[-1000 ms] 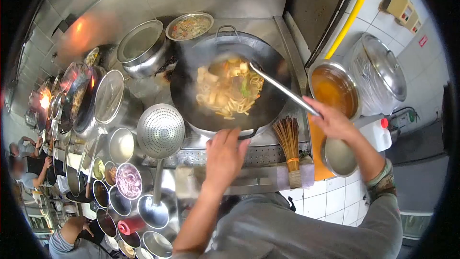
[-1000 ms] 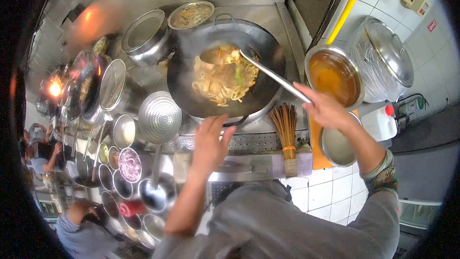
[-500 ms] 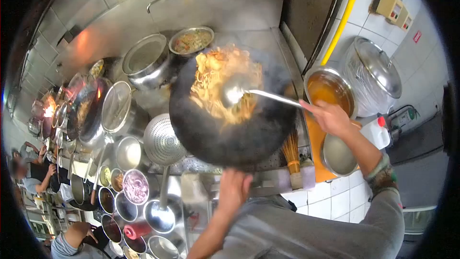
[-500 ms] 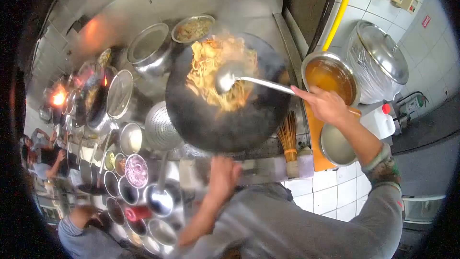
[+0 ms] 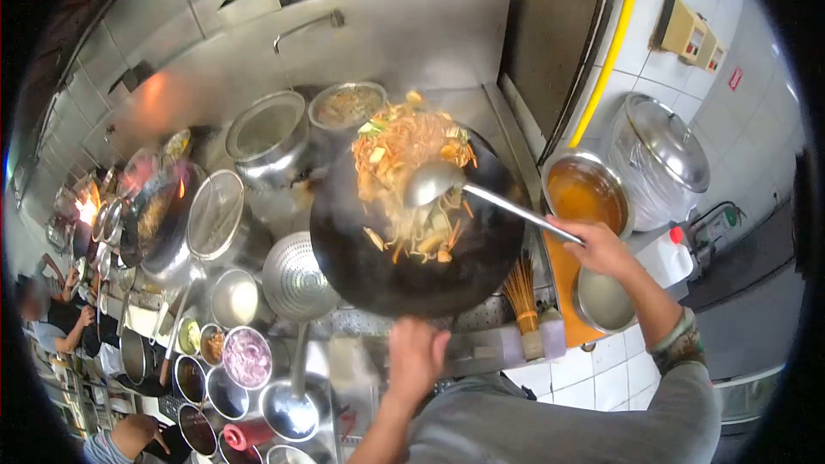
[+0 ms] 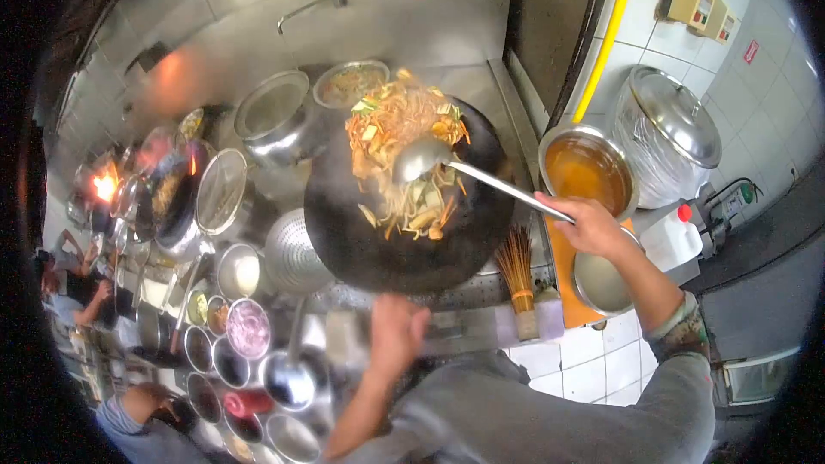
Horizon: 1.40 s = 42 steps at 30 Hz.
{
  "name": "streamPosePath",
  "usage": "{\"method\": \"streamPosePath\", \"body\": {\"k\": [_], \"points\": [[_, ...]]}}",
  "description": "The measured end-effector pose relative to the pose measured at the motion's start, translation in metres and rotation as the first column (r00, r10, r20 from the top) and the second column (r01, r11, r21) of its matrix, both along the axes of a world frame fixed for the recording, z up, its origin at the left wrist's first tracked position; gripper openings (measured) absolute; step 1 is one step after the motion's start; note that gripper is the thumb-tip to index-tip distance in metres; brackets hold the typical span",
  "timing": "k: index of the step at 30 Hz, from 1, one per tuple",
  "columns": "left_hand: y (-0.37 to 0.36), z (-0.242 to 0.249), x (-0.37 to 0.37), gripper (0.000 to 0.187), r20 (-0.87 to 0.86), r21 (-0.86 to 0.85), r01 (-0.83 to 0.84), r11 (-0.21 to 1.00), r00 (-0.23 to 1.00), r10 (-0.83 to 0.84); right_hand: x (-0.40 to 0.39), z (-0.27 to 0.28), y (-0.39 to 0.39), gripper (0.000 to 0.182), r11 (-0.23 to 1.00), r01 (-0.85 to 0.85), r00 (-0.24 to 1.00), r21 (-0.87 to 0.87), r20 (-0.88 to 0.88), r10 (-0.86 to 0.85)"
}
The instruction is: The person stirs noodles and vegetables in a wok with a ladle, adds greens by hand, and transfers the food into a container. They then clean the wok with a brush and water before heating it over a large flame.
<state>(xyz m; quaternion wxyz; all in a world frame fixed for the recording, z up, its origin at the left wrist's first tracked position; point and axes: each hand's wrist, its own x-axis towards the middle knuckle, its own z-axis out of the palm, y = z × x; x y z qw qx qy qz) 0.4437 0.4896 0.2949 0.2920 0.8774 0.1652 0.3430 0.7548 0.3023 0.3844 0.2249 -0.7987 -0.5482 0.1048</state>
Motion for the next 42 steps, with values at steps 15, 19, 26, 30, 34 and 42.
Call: {"method": "streamPosePath", "body": {"k": [15,19,26,30,34,42], "points": [[0.035,0.036,0.023,0.035,-0.103,0.079,-0.17,0.982,0.979,0.178,-0.004,0.001,0.016,0.056,0.986,0.092,0.975,-0.142,-0.188,-0.118],[0.034,0.034,0.047,0.026,-0.079,0.051,-0.138,0.989,0.987,0.142,0.016,-0.022,0.054,0.057,0.99,-0.03,0.996,-0.135,-0.092,0.018],[0.008,0.044,0.035,0.013,-0.144,-0.015,-0.113,0.993,0.983,0.11,0.054,0.035,0.041,0.058,0.935,-0.147,0.906,-0.322,-0.423,-0.003],[0.013,0.015,0.049,0.014,-0.049,0.017,-0.136,0.991,0.989,0.136,0.067,-0.001,0.067,0.057,0.951,-0.136,0.99,-0.278,-0.066,0.122],[-0.017,-0.023,0.004,0.015,-0.162,0.059,-0.133,0.989,0.977,0.141,0.03,0.009,0.057,0.059,0.966,0.07,0.96,-0.248,0.279,0.002],[0.012,0.032,0.039,0.015,-0.086,0.04,-0.107,0.994,0.99,0.11,0.051,0.042,0.038,0.057,0.94,-0.161,0.98,-0.302,-0.163,0.115]]}}
